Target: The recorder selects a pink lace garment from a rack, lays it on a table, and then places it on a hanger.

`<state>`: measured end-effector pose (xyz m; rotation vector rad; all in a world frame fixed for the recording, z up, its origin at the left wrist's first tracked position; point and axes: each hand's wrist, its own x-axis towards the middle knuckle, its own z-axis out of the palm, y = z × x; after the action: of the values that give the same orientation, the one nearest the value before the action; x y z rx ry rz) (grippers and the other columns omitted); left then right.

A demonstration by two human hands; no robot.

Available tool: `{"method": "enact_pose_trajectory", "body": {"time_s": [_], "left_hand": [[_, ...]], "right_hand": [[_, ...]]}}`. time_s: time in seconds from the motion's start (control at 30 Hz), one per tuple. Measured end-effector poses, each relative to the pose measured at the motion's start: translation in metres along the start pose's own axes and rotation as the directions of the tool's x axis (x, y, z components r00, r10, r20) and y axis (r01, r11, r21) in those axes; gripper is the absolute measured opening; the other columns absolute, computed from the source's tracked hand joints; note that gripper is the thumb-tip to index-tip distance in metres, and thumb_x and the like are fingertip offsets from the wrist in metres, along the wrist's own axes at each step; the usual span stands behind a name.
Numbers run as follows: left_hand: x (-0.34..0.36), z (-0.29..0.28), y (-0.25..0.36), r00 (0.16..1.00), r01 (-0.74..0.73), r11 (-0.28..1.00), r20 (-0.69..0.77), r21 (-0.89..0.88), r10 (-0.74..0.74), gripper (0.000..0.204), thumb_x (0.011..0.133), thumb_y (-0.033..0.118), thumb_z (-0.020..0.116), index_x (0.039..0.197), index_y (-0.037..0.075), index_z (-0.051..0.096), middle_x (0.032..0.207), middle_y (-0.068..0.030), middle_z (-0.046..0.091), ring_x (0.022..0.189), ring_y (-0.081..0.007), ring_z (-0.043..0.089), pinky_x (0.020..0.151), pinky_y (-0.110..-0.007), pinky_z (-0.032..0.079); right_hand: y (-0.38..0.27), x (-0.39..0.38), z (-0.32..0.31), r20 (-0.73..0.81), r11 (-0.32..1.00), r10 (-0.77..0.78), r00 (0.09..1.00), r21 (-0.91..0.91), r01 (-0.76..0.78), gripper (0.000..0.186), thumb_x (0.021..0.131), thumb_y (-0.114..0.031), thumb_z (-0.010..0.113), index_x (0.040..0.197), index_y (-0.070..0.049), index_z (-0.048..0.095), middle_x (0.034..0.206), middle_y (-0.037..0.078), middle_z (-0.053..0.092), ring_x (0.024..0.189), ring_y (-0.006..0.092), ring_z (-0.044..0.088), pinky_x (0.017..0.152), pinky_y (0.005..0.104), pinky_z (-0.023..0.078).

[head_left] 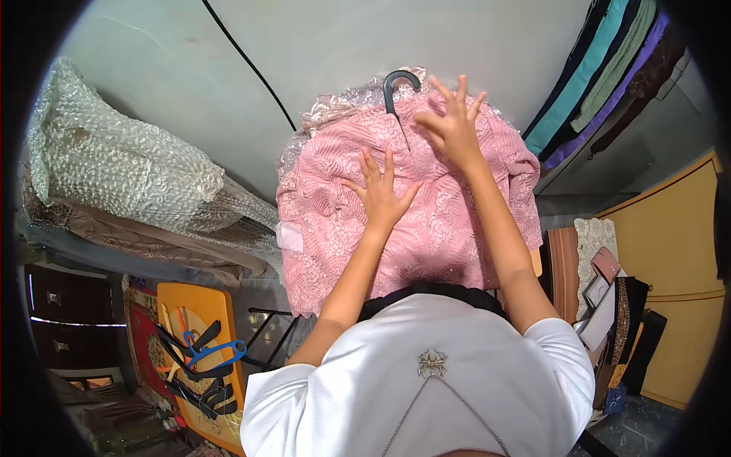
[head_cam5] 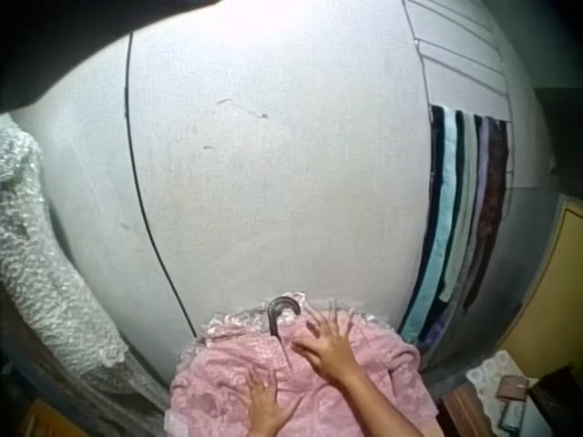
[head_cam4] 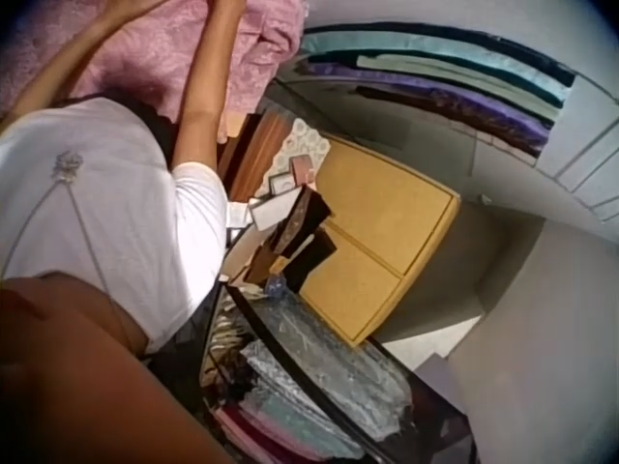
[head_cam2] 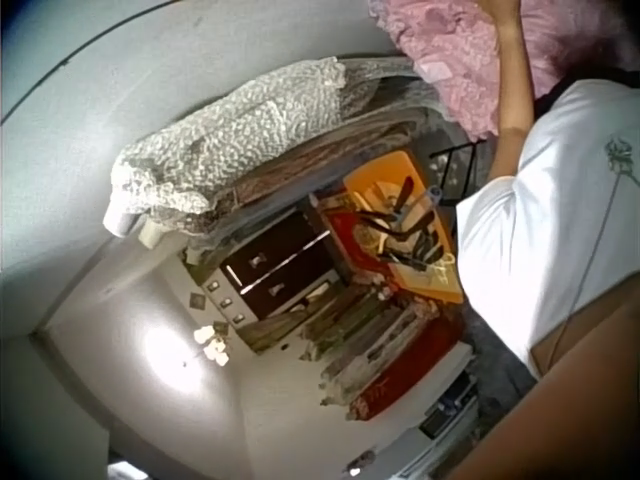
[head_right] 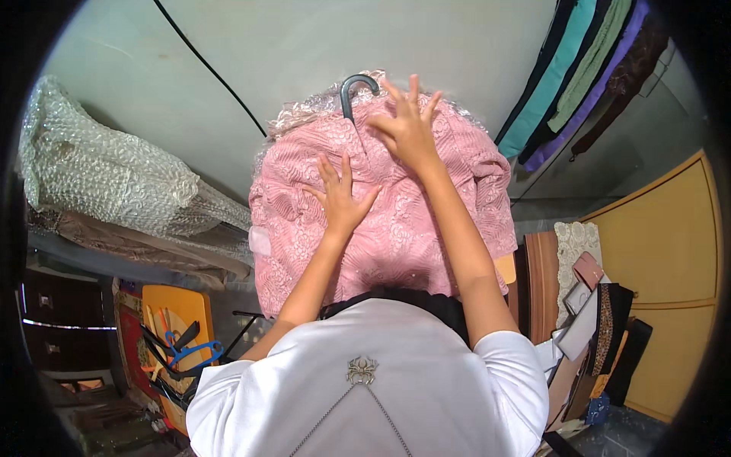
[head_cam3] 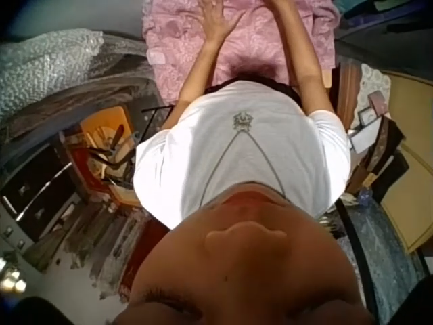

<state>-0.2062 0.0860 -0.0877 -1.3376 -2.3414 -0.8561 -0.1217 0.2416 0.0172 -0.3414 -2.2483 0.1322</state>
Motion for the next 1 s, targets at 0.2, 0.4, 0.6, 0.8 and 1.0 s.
{"method": "enact_pose_trajectory", "body": {"time_s": [0.2, 0.4, 0.6, 0.8, 1.0], "left_hand": [[0.001, 0.000, 0.001, 1.000, 0.001, 1.000, 0.000, 0.016, -0.001, 0.096, 0.070, 0.058, 0.062, 0.144, 0.020, 0.015, 0.148, -0.0207, -0.005, 0.138, -0.0327, -0.006, 0.091, -0.073, -0.008], [-0.002, 0.001, 0.000, 1.000, -0.012, 1.000, -0.003, -0.006, 0.012, 0.095, 0.070, 0.055, 0.064, 0.144, 0.019, 0.016, 0.148, -0.0219, -0.004, 0.137, -0.0373, 0.000, 0.091, -0.073, -0.007], [-0.002, 0.000, 0.001, 0.999, 0.019, 1.000, 0.029, -0.006, -0.018, 0.096, 0.068, 0.056, 0.064, 0.144, 0.020, 0.016, 0.148, -0.0212, -0.004, 0.137, -0.0364, -0.001, 0.090, -0.073, -0.009], [-0.002, 0.000, 0.000, 1.000, 0.011, 1.000, 0.008, -0.017, -0.011, 0.093, 0.070, 0.058, 0.061, 0.144, 0.022, 0.016, 0.149, -0.0188, -0.005, 0.138, -0.0304, -0.006, 0.092, -0.072, -0.009], [0.000, 0.002, -0.001, 1.000, 0.004, 1.000, 0.005, -0.004, -0.004, 0.094, 0.069, 0.057, 0.063, 0.144, 0.022, 0.017, 0.149, -0.0197, -0.005, 0.138, -0.0310, -0.007, 0.091, -0.073, -0.009]], "right_hand": [[0.000, -0.010, 0.019, 0.101, 1.000, -0.015, 0.995, -0.010, 0.016, 0.012, 0.078, -0.032, 0.059, 0.084, -0.027, 0.069, 0.142, 0.000, 0.030, 0.135, 0.0391, 0.010, 0.097, 0.0720, -0.004], [0.005, -0.006, 0.022, 0.079, 1.000, 0.006, 0.997, 0.012, -0.007, 0.006, 0.076, -0.029, 0.063, 0.077, -0.023, 0.066, 0.141, 0.000, 0.032, 0.135, 0.0398, 0.009, 0.096, 0.0729, -0.004], [0.018, 0.004, 0.010, -0.070, 0.987, 0.157, 0.985, 0.057, -0.153, 0.006, 0.079, -0.024, 0.062, 0.084, -0.022, 0.064, 0.140, 0.001, 0.033, 0.135, 0.0414, 0.006, 0.096, 0.0718, -0.007], [0.043, 0.006, -0.005, -0.253, 0.938, 0.347, 0.903, 0.096, -0.334, 0.007, 0.083, -0.023, 0.059, 0.087, -0.019, 0.063, 0.136, 0.002, 0.037, 0.135, 0.0424, 0.008, 0.096, 0.0709, -0.005], [0.042, -0.009, -0.001, -0.284, 0.933, 0.351, 0.892, 0.029, -0.358, 0.013, 0.083, -0.018, 0.057, 0.091, -0.021, 0.066, 0.135, 0.004, 0.037, 0.134, 0.0434, 0.009, 0.098, 0.0695, -0.003]]}}
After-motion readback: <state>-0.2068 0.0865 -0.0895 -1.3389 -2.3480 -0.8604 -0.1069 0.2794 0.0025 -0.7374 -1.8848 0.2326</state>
